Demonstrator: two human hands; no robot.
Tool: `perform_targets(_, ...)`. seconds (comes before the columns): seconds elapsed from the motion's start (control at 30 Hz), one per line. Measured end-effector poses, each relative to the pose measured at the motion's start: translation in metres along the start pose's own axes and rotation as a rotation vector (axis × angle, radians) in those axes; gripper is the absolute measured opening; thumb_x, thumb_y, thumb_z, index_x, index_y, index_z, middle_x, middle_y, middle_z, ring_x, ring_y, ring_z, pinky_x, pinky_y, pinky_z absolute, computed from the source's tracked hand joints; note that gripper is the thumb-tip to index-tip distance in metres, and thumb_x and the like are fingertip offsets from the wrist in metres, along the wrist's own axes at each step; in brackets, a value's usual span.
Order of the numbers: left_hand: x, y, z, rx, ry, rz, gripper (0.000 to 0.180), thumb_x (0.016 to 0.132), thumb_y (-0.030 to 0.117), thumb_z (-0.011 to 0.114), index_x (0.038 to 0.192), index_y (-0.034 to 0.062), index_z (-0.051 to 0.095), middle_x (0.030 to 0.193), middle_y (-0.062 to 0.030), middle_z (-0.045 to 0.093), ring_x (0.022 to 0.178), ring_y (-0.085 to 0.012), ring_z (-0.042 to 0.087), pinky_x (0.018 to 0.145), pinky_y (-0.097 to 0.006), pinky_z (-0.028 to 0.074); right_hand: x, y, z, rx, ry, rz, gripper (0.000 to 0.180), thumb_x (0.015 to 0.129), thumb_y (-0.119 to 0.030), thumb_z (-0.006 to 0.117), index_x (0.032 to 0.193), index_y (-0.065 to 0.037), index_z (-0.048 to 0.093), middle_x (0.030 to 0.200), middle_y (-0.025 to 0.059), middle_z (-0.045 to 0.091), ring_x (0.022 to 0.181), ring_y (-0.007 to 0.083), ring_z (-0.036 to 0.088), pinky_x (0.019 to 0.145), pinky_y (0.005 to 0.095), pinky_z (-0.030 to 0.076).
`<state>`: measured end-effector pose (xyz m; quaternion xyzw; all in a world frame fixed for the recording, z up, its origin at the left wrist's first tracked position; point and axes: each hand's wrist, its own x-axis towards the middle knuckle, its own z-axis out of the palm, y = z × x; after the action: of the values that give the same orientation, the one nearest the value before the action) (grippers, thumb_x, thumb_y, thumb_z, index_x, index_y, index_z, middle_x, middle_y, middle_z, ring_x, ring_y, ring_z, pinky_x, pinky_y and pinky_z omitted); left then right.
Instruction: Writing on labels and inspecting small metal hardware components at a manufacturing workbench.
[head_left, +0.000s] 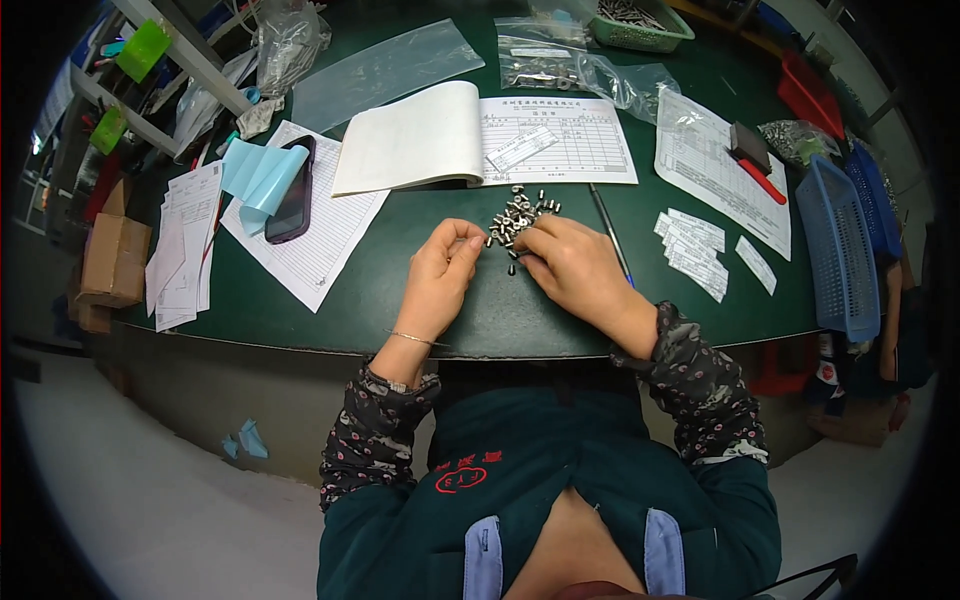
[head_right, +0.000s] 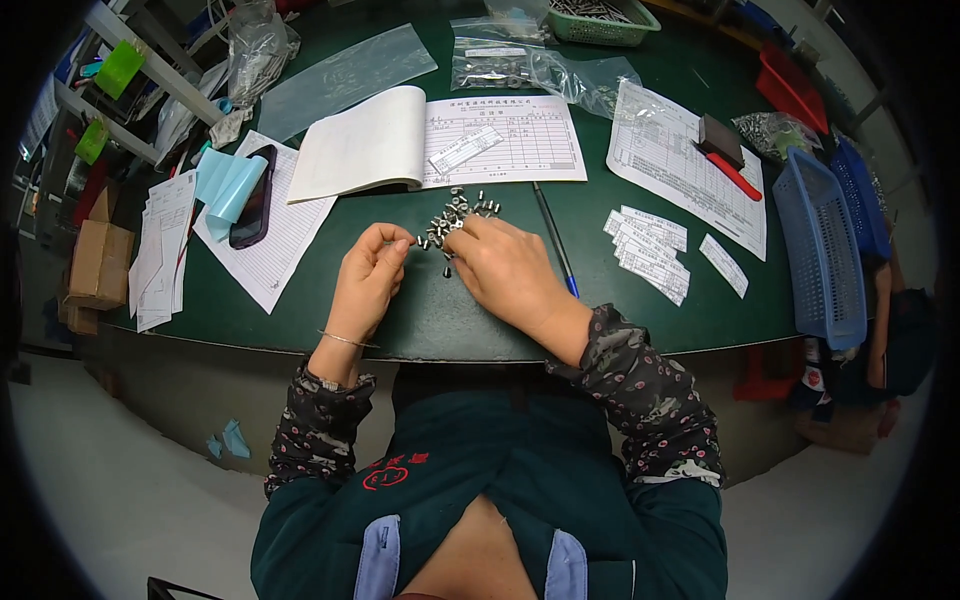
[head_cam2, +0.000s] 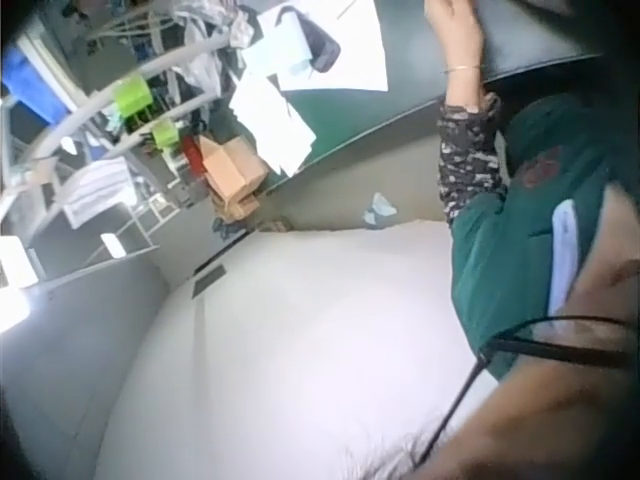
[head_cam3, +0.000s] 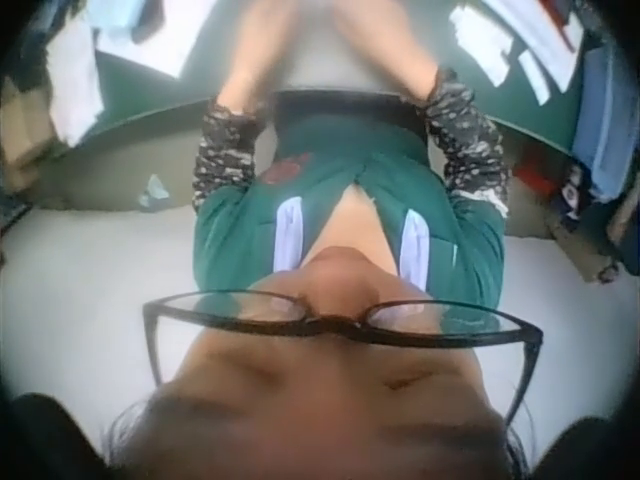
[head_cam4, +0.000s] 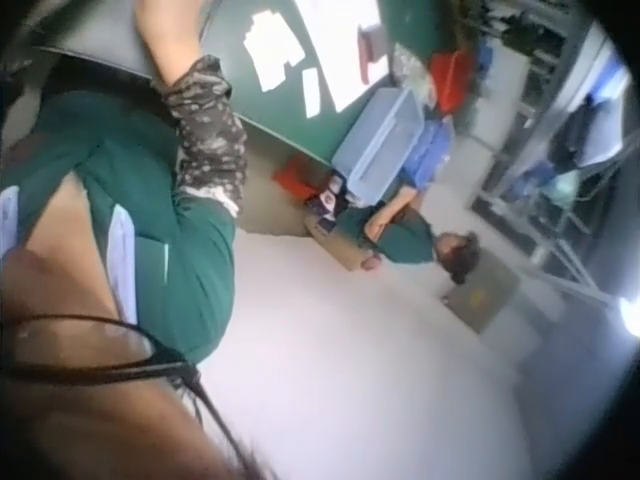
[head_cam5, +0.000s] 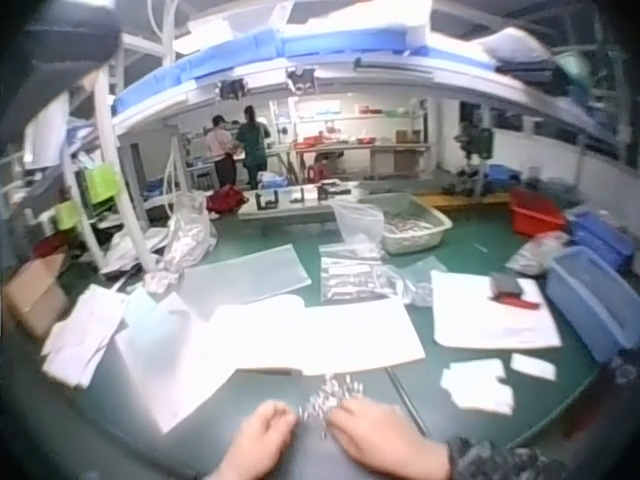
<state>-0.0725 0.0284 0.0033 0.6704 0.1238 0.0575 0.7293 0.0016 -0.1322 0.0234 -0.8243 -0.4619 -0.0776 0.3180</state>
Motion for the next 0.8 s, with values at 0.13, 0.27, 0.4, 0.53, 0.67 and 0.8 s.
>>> perform_targets(0.13,0.005,0.007,-0.001,0.683,0.115,0.174,0.011,0.083,0.015,0.055,0.087,0.0049,0.051,0.051,-0.0031,0.045,0.046,-0.0122,0.047,0.045,-0.027,0.035,0.002,0.001,0.015,-0.071,-0.032,0.035,0.012,0.069,-0.011,0.063,0.077,-0.005,0.056,0.073,0.007,0.053,0.07,0.026,0.055,0.058,0.0371,0.045)
perform_targets(0.27,0.012,0.007,0.001,0.969,0.137,0.14,0.013,0.081,0.017,0.054,0.09,0.0084,0.05,0.062,-0.0133,0.058,0.06,-0.033,0.056,0.053,-0.039,0.044,0.004,0.003,0.02,-0.134,-0.049,0.03,0.011,0.067,-0.006,0.06,0.075,-0.005,0.054,0.072,0.0076,0.053,0.069,0.0264,0.055,0.058,0.0372,0.044)
perform_targets(0.4,0.016,0.009,0.002,1.086,0.125,0.205,0.012,0.081,0.017,0.053,0.091,0.0115,0.05,0.064,-0.0127,0.059,0.064,-0.0336,0.058,0.053,-0.042,0.045,0.005,0.003,0.013,-0.049,-0.058,0.086,0.01,0.064,-0.002,0.055,0.074,-0.004,0.052,0.07,0.0085,0.052,0.068,0.0276,0.055,0.058,0.0374,0.044)
perform_targets(0.53,0.019,0.008,-0.006,1.182,-0.062,0.359,0.013,0.08,0.014,0.053,0.093,0.0135,0.052,0.071,-0.0108,0.06,0.066,-0.0315,0.058,0.055,-0.04,0.044,0.004,0.002,0.009,0.073,-0.091,-0.001,0.011,0.064,0.0,0.054,0.074,-0.003,0.051,0.071,0.0091,0.051,0.069,0.0277,0.054,0.059,0.0376,0.045)
perform_targets(0.67,0.021,0.005,-0.01,1.204,-0.08,0.357,0.013,0.08,0.013,0.053,0.093,0.0135,0.052,0.072,-0.0098,0.061,0.067,-0.0308,0.058,0.055,-0.04,0.045,0.004,0.004,0.012,0.099,-0.132,-0.128,0.011,0.065,0.0,0.054,0.075,-0.003,0.051,0.075,0.0091,0.051,0.072,0.0272,0.054,0.06,0.038,0.045)
perform_targets(0.8,0.022,0.002,-0.012,1.193,-0.085,0.412,0.01,0.081,0.016,0.051,0.09,0.0126,0.05,0.066,-0.0109,0.059,0.062,-0.0316,0.058,0.052,-0.042,0.045,0.005,0.004,0.01,0.038,-0.193,-0.147,0.009,0.066,-0.001,0.054,0.074,-0.003,0.051,0.075,0.0088,0.05,0.075,0.0268,0.055,0.059,0.0374,0.046)
